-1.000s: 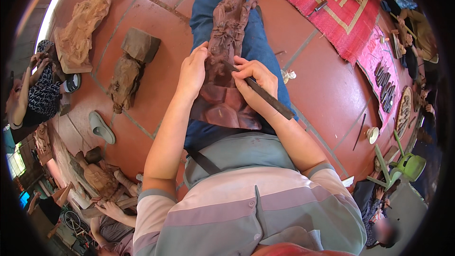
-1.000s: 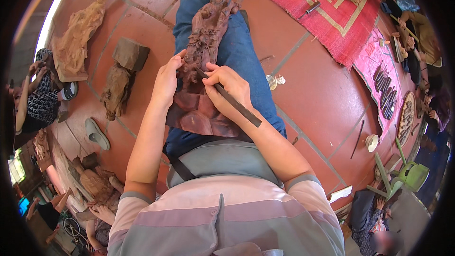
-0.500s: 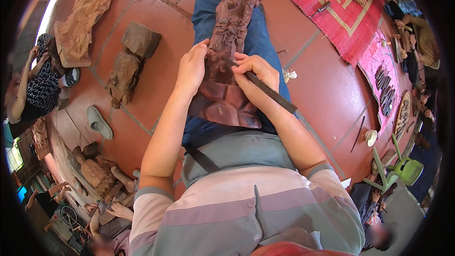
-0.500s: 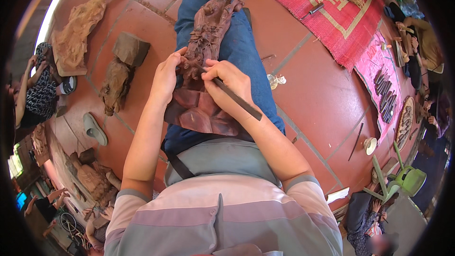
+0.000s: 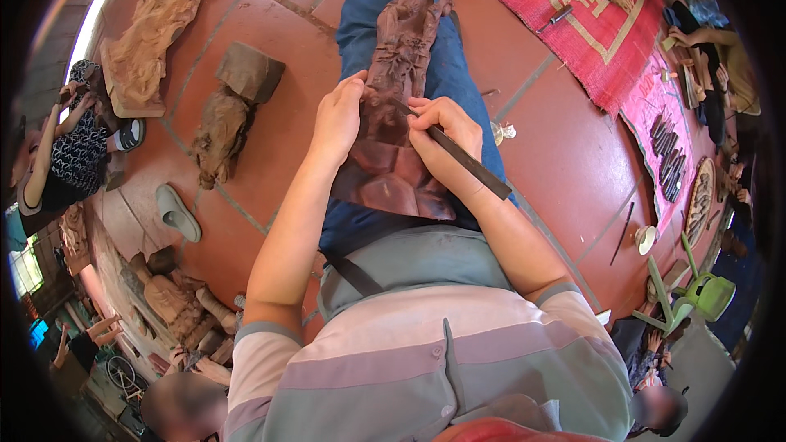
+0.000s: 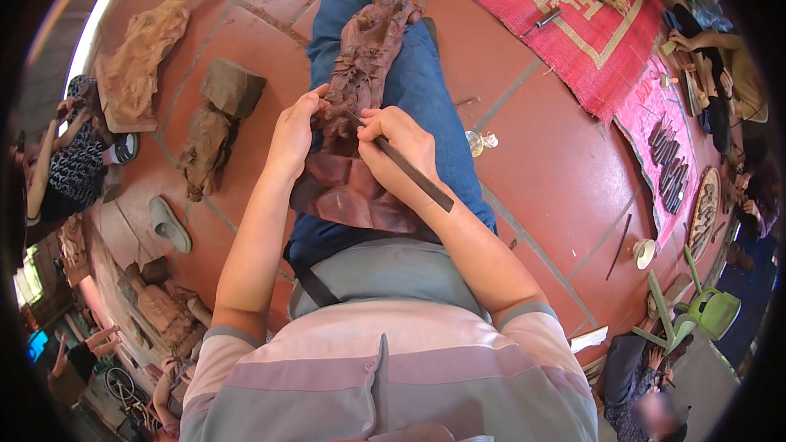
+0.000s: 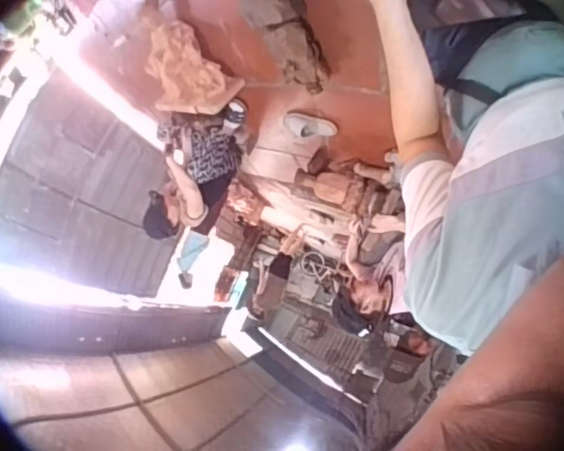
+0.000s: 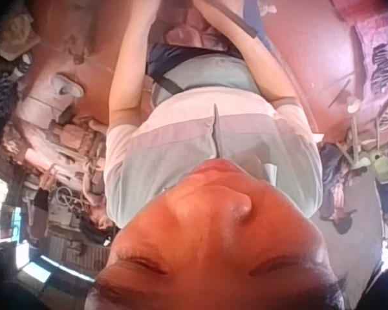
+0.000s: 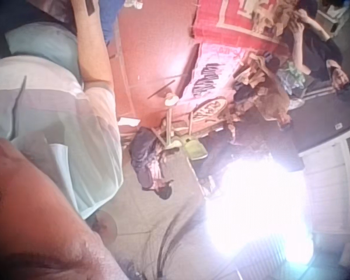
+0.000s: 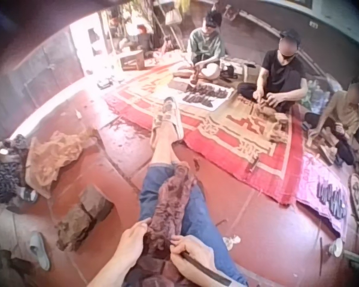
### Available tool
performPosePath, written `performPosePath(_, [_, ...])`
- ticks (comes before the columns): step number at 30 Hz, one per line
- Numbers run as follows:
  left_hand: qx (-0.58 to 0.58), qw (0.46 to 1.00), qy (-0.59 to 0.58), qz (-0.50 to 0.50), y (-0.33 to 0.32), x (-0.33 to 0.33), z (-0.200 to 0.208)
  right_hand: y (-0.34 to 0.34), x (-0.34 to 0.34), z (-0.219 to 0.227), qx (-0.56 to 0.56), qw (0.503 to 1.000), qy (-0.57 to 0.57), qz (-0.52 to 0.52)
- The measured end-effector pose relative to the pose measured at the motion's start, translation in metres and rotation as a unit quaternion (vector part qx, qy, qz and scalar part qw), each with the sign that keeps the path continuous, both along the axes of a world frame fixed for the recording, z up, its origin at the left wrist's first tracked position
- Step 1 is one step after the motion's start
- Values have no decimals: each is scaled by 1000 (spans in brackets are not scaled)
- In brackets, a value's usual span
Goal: The person carves a piece of wood using a chisel and mallet while seated on the floor. They hold the wood with one hand and strike the chisel with the other, occasionally adjusting the wood's position.
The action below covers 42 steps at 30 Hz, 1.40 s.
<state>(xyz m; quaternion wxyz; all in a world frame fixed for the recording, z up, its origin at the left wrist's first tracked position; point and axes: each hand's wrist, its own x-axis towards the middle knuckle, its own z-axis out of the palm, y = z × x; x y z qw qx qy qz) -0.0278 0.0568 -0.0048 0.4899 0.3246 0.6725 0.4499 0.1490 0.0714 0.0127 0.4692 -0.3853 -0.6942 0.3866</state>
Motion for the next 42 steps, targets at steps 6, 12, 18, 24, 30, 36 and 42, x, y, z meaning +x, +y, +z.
performPosePath(6, [-10, 997, -73, 23, 3, 1, 4, 5, 5, -6, 24, 999, 41, 18])
performPosePath(12, [-18, 999, -42, 22, 3, 7, 18, 4, 6, -3, -51, 997, 59, 22])
performPosePath(18, [54, 997, 1, 51, 1, 5, 17, 4, 0, 5, -95, 995, 24, 17])
performPosePath(24, [213, 957, -34, -195, -70, 31, 85, 12, 25, -2, -169, 958, 232, -9])
performPosePath(30, [142, 823, 76, -545, -148, 21, 67, 24, 34, 3, -207, 948, 239, -33])
performPosePath(36, [109, 811, 310, -483, -164, -43, 60, 2, 18, 6, -245, 942, 228, -14])
performPosePath(42, [107, 947, 290, -83, -98, -51, 81, 6, 9, -2, -171, 970, 174, 7])
